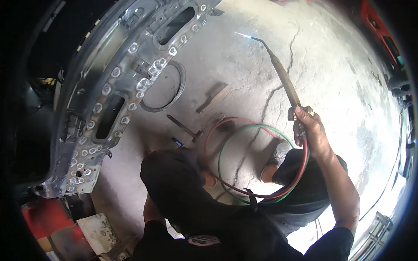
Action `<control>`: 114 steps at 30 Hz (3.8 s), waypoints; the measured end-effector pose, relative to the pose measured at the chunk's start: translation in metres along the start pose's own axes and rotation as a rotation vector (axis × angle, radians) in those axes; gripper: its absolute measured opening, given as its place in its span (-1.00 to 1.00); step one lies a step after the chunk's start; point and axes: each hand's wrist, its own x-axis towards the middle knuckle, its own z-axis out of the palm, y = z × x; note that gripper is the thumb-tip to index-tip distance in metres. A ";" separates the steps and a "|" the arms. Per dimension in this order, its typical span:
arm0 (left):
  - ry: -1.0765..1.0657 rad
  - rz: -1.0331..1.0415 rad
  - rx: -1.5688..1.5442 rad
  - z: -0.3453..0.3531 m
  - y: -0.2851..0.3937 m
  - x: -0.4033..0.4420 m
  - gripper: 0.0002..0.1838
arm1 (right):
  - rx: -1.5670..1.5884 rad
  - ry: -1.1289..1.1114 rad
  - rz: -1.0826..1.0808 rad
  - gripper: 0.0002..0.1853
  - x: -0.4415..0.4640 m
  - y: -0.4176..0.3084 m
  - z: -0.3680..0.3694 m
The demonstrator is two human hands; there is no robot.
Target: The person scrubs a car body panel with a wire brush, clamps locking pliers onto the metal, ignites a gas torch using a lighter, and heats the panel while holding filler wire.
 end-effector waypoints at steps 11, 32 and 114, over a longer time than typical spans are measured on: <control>0.126 0.489 -0.073 -0.130 0.101 -0.182 -0.65 | 0.229 0.064 -0.095 -0.55 -0.052 0.007 -0.028; -0.411 0.906 -0.523 -0.164 0.344 -0.442 -0.75 | -0.148 -0.125 -0.282 -0.41 0.000 0.040 -0.020; -0.351 0.775 -1.069 -0.086 0.511 -0.368 -0.75 | 0.550 -1.155 0.025 -0.09 0.232 -0.073 0.217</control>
